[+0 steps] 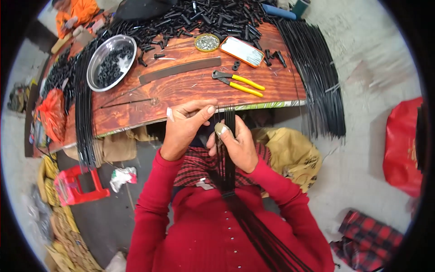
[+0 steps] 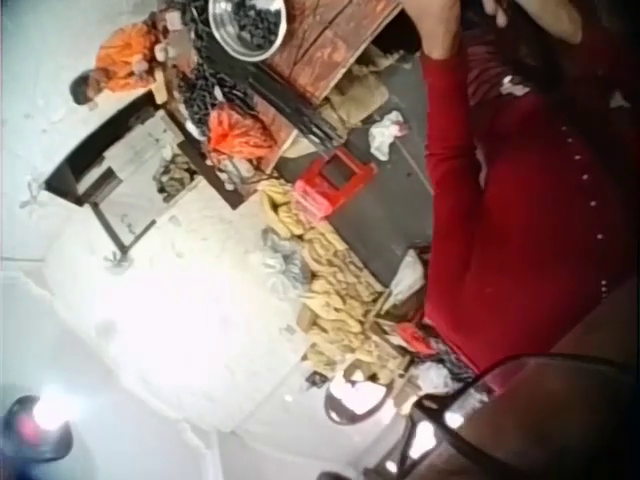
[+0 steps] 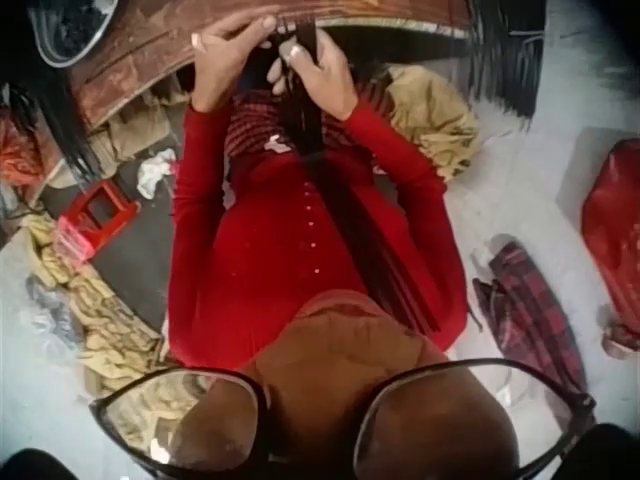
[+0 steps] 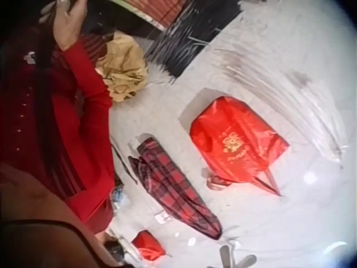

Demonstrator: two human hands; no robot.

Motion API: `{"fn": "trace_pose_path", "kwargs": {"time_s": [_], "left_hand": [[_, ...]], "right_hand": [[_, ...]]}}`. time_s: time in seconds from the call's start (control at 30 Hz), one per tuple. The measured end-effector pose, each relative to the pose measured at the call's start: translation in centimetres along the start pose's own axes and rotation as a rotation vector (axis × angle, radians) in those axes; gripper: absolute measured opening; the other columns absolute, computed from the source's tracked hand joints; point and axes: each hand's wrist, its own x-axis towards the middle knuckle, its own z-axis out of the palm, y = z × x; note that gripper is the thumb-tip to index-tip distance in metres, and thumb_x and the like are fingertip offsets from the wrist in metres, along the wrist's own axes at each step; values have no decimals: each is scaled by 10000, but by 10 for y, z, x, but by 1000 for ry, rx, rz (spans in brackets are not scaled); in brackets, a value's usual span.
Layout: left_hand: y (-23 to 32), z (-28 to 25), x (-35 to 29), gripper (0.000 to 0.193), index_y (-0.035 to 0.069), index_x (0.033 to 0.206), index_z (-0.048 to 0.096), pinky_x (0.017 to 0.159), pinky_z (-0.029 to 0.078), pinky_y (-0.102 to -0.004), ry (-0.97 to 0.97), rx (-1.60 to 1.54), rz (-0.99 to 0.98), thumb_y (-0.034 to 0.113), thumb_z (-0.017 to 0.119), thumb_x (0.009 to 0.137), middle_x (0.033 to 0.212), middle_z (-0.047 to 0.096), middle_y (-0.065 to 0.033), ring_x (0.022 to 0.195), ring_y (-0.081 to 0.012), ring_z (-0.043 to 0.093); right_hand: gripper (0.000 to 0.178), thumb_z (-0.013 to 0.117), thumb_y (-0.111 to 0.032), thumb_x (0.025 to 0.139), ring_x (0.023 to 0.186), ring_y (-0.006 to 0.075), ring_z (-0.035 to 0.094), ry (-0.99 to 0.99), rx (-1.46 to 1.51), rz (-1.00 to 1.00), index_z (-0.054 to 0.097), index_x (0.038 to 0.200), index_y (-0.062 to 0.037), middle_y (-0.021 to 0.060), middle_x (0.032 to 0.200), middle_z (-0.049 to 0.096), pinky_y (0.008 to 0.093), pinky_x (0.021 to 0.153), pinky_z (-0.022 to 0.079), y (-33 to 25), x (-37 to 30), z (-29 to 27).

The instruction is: Bundling groups of black rods together and trimming the fasteners with pliers.

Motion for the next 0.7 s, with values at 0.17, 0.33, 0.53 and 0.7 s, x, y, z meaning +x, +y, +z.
{"fn": "trace_pose_path", "kwargs": {"time_s": [0.17,0.33,0.53,0.7], "left_hand": [[-2,6,-3,241,-10,1034,698,665,476,-227,23,-63,-92,169,719,873,887,681,-26,735,-78,574],[-8,-5,-12,264,-28,1053,681,683,470,-237,62,-52,-53,197,663,916,824,636,-28,732,-94,568],[-5,0,-6,230,-10,1059,686,688,483,-230,19,-45,-27,165,683,909,865,660,-23,732,-78,578],[-6,7,-3,187,-5,1031,682,645,478,-195,44,-9,-32,122,698,896,856,675,-9,724,-47,594]], "right_hand": [[233,487,-226,1026,591,154,603,47,-35,3,412,1106,-21,116,771,606,257,565,517,8,-3,-1],[217,479,-189,1022,606,152,599,-52,-11,-31,412,1135,-15,102,779,589,259,569,508,19,-1,-3],[219,487,-209,1025,606,134,592,11,-30,25,418,1115,-21,94,760,592,252,571,508,6,-4,-4],[248,504,-240,1019,596,137,591,40,-61,-15,413,1110,-28,99,786,597,246,563,505,9,-4,-7]]}}
